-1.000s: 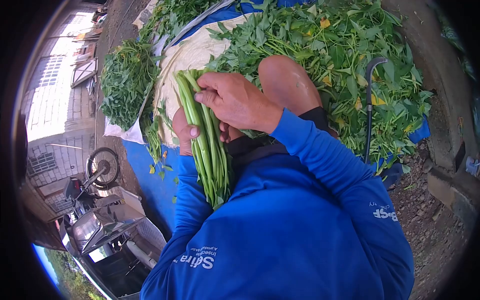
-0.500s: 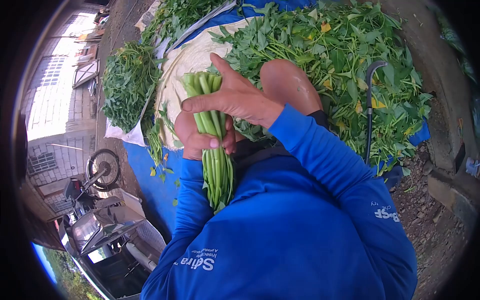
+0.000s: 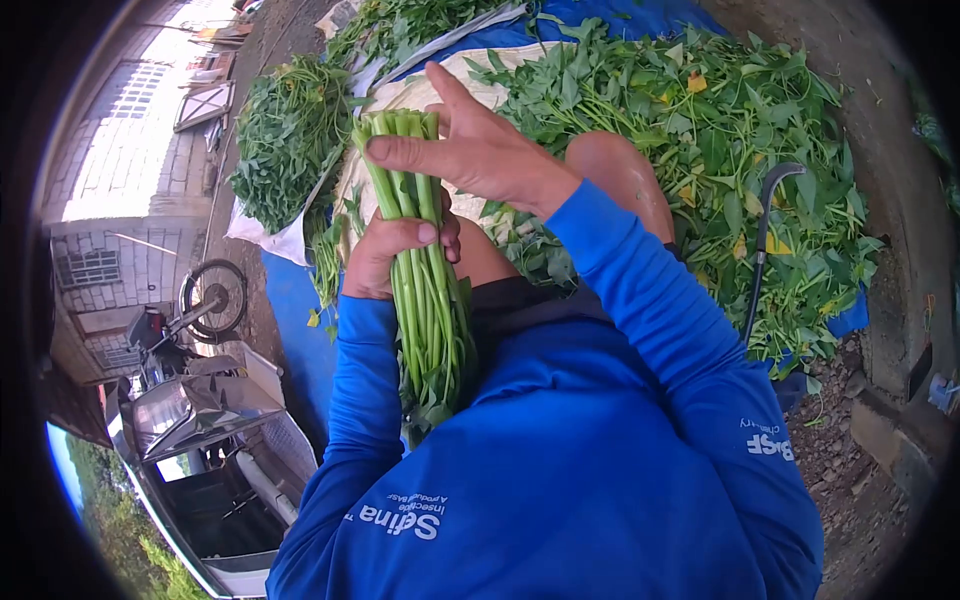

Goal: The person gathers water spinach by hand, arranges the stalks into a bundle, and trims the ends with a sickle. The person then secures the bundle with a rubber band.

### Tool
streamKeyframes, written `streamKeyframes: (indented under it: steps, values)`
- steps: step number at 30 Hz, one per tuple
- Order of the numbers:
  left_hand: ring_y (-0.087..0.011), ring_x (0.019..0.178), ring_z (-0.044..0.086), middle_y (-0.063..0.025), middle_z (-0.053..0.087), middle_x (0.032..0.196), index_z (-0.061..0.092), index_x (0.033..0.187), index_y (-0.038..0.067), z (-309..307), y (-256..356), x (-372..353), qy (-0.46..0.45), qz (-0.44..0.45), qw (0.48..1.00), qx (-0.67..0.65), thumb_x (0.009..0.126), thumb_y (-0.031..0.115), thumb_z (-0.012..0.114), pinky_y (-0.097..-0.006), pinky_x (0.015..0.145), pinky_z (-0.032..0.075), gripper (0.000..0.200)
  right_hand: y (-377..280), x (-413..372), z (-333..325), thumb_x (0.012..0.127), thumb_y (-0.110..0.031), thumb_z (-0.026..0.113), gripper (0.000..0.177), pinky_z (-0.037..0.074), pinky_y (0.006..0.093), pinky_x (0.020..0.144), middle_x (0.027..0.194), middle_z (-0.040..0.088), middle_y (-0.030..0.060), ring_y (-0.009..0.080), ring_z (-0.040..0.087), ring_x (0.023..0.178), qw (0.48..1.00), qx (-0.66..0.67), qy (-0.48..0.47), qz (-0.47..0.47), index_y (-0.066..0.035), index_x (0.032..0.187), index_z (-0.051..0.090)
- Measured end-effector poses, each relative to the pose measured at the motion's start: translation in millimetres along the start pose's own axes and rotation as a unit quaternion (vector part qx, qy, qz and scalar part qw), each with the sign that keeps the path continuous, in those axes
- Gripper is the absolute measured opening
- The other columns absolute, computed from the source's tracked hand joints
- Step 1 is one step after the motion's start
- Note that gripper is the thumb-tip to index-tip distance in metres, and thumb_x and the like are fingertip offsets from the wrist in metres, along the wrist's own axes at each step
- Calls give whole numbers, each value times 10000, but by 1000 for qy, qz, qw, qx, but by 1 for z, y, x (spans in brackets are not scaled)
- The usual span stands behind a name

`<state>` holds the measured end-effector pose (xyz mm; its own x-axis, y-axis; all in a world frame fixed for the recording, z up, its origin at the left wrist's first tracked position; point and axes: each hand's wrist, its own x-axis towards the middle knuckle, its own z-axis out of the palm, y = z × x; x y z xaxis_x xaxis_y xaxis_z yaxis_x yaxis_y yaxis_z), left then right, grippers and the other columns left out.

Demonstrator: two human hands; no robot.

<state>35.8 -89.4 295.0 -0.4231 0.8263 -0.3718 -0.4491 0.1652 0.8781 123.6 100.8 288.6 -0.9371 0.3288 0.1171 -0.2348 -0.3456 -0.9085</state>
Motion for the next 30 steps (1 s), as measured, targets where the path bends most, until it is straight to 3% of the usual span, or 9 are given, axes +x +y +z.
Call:
streamKeyframes:
  steps: [2,5,8,12,15,18,21,24,30]
  values:
    - [-268,774,723,-154,703,901,644,1152,-9,-13,10,-6,3,29,999,-43,782,79,788,-383,730,611,407,17,13,-9,886,-497,872,985,543,381,1041,1302,666,278,315,653,1269,983,-60,144,-94,74,1556,430]
    - [-273,782,725,-143,696,890,640,1182,-6,-30,8,-12,18,38,995,-91,797,125,758,-387,734,615,423,10,-7,-4,974,-276,784,484,592,305,827,1030,747,151,188,731,964,991,-86,53,-90,51,1308,655]
    - [-296,822,740,-179,728,947,656,1215,-44,-35,1,-13,67,15,993,-92,822,182,692,-402,744,636,454,9,-26,22,1012,-24,679,107,549,229,691,847,699,18,74,668,765,988,-71,-131,-40,42,1090,709]
    - [-307,856,752,-201,741,992,647,1253,-63,-41,-7,-11,30,11,991,-130,826,212,684,-422,776,654,509,25,-22,33,966,-75,651,207,566,295,639,807,746,94,122,700,669,996,-66,-62,-24,32,1103,765]
    - [-309,864,755,-206,740,998,624,1301,-70,-37,-9,-10,9,21,989,-147,809,231,697,-426,785,658,581,18,-23,30,1019,-1,624,194,571,277,633,862,743,57,94,664,690,992,-95,-83,-13,70,1166,730]
    - [-313,867,753,-207,737,1020,586,1371,-72,-29,-9,-8,23,37,988,-149,782,238,712,-426,806,661,677,13,-21,32,981,-67,674,173,559,301,620,780,732,76,115,673,661,976,-200,-56,-60,54,1072,757]
    - [-319,967,755,-217,723,1162,563,1414,-68,-23,-10,-8,17,56,982,-179,784,194,700,-421,877,654,696,1,-21,32,913,-143,723,190,552,354,625,735,714,113,187,692,641,936,-327,-29,-127,23,992,774]
    - [-323,1085,745,-213,704,1268,532,1474,-35,-21,-11,-8,37,59,983,-169,793,230,702,-443,948,646,750,-1,-25,37,866,-176,663,223,582,500,752,854,753,206,416,726,807,929,-355,22,-105,-24,961,796]
    - [-319,1024,757,-218,721,1214,525,1466,-50,-31,-14,-6,29,59,986,-154,814,177,685,-429,909,657,709,8,-23,51,874,-192,663,216,581,526,777,809,739,223,438,728,788,900,-408,115,-97,-15,895,785]
